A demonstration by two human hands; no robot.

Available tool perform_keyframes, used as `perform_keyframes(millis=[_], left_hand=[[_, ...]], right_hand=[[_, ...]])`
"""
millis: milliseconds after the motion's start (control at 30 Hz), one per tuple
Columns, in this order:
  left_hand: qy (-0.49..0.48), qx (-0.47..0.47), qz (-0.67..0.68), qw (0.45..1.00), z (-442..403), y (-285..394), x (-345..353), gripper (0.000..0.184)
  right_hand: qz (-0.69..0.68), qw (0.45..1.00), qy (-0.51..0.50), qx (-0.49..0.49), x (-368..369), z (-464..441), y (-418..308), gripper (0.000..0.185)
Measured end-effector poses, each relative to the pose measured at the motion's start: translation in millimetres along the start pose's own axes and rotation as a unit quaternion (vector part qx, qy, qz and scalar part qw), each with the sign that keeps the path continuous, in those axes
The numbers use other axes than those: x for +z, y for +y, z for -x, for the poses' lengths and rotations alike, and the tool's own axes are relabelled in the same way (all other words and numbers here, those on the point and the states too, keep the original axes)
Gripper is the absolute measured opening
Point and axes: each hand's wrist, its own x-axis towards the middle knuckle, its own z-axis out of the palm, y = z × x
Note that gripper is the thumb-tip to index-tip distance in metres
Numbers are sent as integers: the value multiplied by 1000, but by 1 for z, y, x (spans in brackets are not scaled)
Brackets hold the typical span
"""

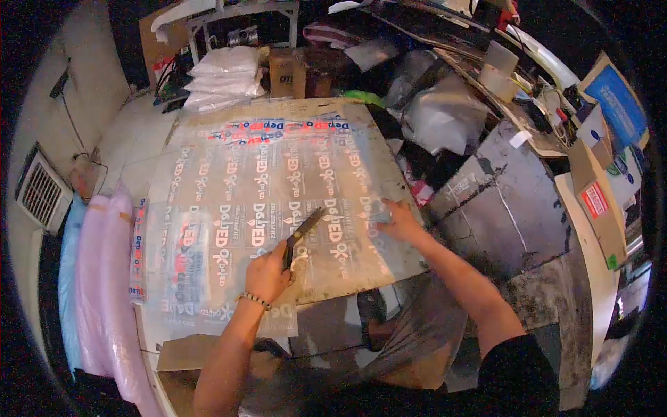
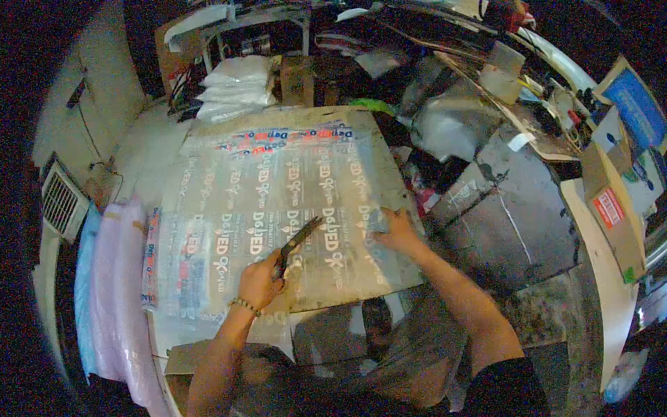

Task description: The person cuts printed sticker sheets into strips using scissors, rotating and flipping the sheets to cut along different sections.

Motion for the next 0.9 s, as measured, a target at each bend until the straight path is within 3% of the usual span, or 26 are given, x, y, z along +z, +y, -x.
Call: perform_keyframes(millis=[100, 133, 200, 300, 400, 500, 600, 700, 733, 833, 900], left_hand=[[-11, 4, -2, 1000, 3, 9, -6, 68], [-10, 6, -2, 1000, 5, 10, -7, 67], [-6, 8, -7, 1000, 6, 9, -8, 67], [5, -9, 56, 998, 9, 0, -9, 67], [-19, -38, 132, 990, 13, -5, -12, 66], [-18, -17, 116, 993, 17, -1, -16, 66], [-15, -42, 181, 982, 22, 2, -20, 66], [2, -72, 172, 983, 29, 12, -37, 65], [32, -72, 168, 983, 35, 1, -32, 65], [40, -74, 195, 977, 42, -6, -17, 65], [30, -64, 177, 982, 44, 1, -7, 66]], right_hand=[[-18, 999, 17, 31, 9, 14, 3, 75], [-167, 984, -12, 55, 9, 20, 2, 73], [-452, 885, -71, 90, 9, 25, -1, 70], [-577, 798, -109, 135, -14, 38, -19, 66], [-595, 772, -93, 202, -45, 66, -43, 63], [-513, 854, -28, 85, -13, 73, 3, 58], [-404, 912, 25, 67, -29, 76, 7, 58], [-345, 934, 48, 82, -42, 86, 6, 59], [-256, 962, 76, 64, -44, 89, 9, 56], [-204, 974, 86, 42, -54, 86, 12, 56], [-373, 924, 80, 11, -58, 80, 0, 57]])
